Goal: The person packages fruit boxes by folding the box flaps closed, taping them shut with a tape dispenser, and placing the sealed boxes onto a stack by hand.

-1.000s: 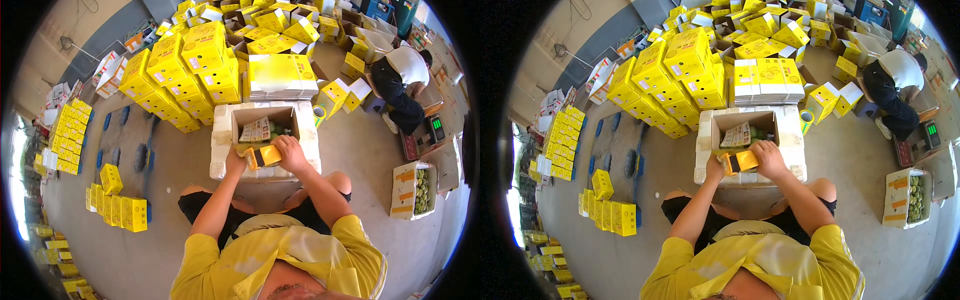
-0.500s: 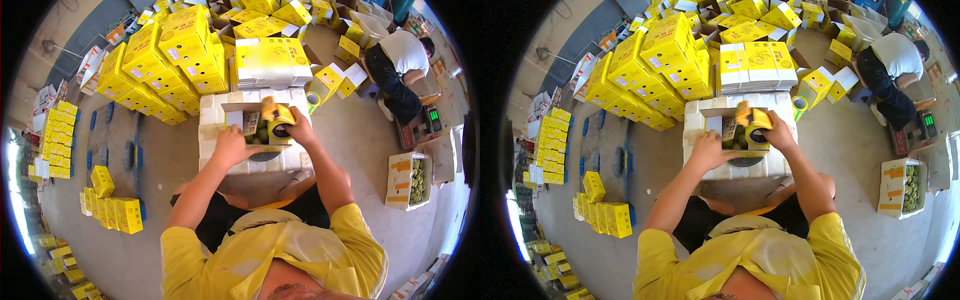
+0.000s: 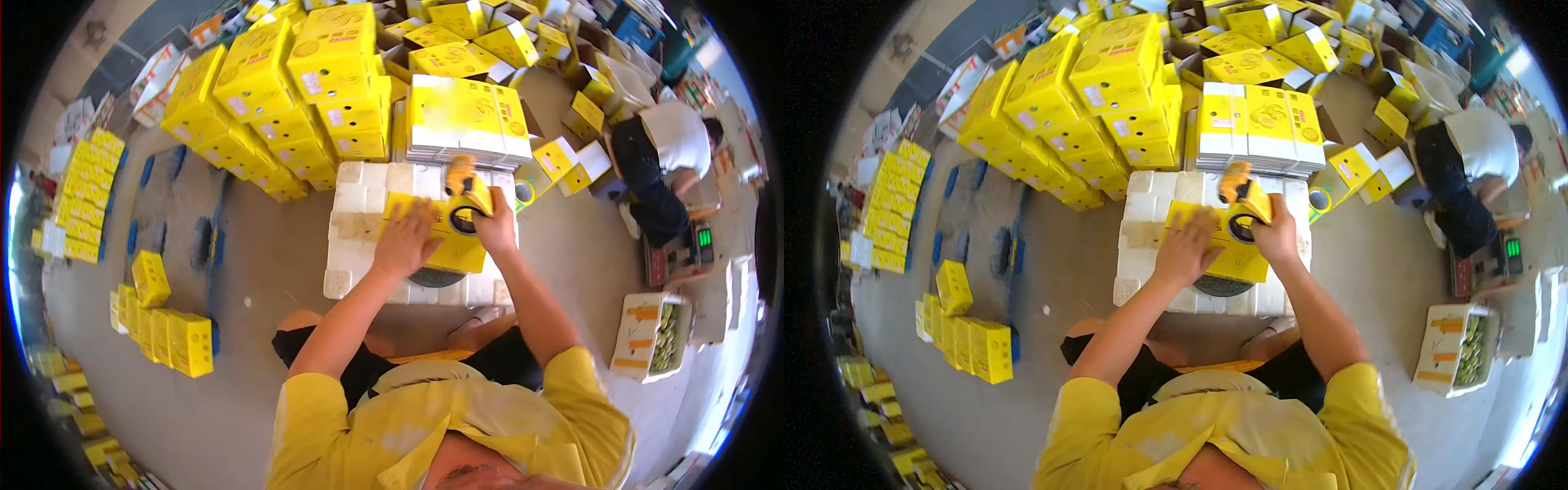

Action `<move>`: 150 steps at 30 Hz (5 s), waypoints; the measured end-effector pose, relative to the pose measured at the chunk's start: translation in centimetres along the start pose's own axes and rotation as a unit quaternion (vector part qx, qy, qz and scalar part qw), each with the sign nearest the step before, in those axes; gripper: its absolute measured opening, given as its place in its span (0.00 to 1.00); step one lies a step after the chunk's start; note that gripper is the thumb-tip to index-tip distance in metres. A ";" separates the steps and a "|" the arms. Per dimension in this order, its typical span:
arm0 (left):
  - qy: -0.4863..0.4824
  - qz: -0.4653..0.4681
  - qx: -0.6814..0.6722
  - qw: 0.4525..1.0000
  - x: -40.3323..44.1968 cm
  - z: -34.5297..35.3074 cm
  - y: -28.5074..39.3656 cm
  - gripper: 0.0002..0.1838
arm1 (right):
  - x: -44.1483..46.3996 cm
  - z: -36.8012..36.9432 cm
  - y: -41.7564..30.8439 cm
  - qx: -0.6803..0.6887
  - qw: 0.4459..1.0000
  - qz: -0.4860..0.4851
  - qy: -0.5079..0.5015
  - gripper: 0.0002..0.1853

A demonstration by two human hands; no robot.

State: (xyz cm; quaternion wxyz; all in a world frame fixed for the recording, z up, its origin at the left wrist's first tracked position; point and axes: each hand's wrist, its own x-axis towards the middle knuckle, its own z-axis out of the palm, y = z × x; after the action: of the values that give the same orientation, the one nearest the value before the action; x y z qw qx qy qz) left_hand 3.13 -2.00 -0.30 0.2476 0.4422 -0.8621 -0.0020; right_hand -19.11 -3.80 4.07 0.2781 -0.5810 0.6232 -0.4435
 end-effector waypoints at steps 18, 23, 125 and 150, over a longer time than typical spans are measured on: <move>-0.125 -0.143 -0.246 0.950 -0.5 0.1 2.4 0.48 | 4.7 31.8 -14.0 -0.627 0.454 -0.191 -0.603 0.19; -0.237 -0.077 -0.072 0.966 -0.2 -1.4 2.3 0.47 | 5.8 27.1 -18.7 -0.652 0.451 -0.198 -0.576 0.21; -0.169 -0.237 0.089 0.953 14.5 -0.2 4.5 0.38 | -12.6 4.9 2.6 0.359 0.874 0.282 -0.169 0.32; -0.168 -0.006 0.042 0.985 6.3 -9.4 2.3 0.27 | -15.7 -16.6 10.8 0.527 0.816 0.227 -0.069 0.20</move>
State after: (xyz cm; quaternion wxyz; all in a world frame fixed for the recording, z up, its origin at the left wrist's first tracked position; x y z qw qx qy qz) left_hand 2.35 -3.42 11.15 0.0800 0.4510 -0.8880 -0.0415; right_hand -35.92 14.55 -0.54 0.6770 -0.2169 0.3875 -0.5869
